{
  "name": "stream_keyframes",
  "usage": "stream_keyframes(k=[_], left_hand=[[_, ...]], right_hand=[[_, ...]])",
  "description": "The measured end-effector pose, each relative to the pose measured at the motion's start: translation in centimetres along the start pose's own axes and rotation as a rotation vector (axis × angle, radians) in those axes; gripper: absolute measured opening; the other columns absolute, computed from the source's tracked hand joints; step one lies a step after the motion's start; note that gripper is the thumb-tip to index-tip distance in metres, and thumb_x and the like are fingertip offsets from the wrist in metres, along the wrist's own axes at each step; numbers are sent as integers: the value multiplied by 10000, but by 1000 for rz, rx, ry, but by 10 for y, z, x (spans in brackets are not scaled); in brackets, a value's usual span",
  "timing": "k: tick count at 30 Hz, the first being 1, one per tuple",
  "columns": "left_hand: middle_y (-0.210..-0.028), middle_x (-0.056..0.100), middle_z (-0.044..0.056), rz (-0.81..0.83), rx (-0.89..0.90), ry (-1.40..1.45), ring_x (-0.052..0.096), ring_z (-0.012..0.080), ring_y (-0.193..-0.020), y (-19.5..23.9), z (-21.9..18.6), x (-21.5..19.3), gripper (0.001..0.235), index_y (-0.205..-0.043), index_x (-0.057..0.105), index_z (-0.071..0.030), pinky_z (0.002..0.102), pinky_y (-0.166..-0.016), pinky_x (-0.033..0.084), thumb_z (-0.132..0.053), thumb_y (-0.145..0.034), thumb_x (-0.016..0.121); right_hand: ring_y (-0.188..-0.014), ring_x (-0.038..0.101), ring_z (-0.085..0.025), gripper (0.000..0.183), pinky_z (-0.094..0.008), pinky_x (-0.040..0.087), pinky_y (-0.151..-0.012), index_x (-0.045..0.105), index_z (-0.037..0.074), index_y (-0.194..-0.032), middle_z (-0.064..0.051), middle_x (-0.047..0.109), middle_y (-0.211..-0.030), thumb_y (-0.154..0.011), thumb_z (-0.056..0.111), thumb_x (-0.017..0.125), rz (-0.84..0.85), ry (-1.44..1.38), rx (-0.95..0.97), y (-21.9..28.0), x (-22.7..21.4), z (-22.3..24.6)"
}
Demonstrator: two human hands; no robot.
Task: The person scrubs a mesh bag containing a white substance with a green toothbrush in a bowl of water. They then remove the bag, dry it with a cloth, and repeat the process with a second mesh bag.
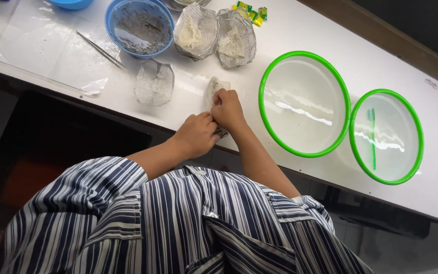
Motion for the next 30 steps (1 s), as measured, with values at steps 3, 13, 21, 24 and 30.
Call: stream_keyframes(k=[3,13,21,24,30], left_hand=[[-1080,685,190,-234,-528,677,638,387,-1114,4,69,33,228,-1163,674,-82,489,-952,524,-142,-981,552],[-1212,613,118,-76,-1133,1579,696,207,-993,-18,52,74,455,-1431,482,-102,308,-778,634,-279,-1034,618],[-1287,639,116,-163,-1017,1858,594,258,-1132,-29,18,18,603,-1446,538,-171,435,-912,536,-334,-919,780],[-1183,672,160,-197,-869,1981,654,307,-1063,-53,-10,-18,493,-1370,569,-172,505,-864,583,-246,-920,756],[-971,678,153,-202,-719,2392,653,297,-898,-107,-88,-31,166,-1041,672,-110,417,-811,570,-155,-882,681]], right_hand=[[-906,718,-323,141,-399,611,-738,707,124,-964,-111,571,-1005,-834,92,665,-31,183,31,0,0,-11],[-963,744,-278,210,-388,568,-864,792,199,-1096,-90,775,-991,-922,163,680,-44,-182,236,21,-19,-44],[-811,707,-173,210,-285,553,-705,780,200,-1079,-49,763,-949,-895,270,705,-51,-486,142,26,-66,4],[-782,649,-258,268,-360,526,-699,719,177,-1043,-85,608,-966,-793,228,801,-171,-228,-221,21,-138,38],[-1103,574,-117,800,-220,510,-850,343,218,-1451,-45,503,-1241,-873,579,761,87,-1312,-162,37,-208,62]])
Point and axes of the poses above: each hand's wrist, its own y-axis away from the middle knuckle, its own x-axis out of the palm, z = x × y, the point moved 9 cm from there along -y, towards the middle knuckle
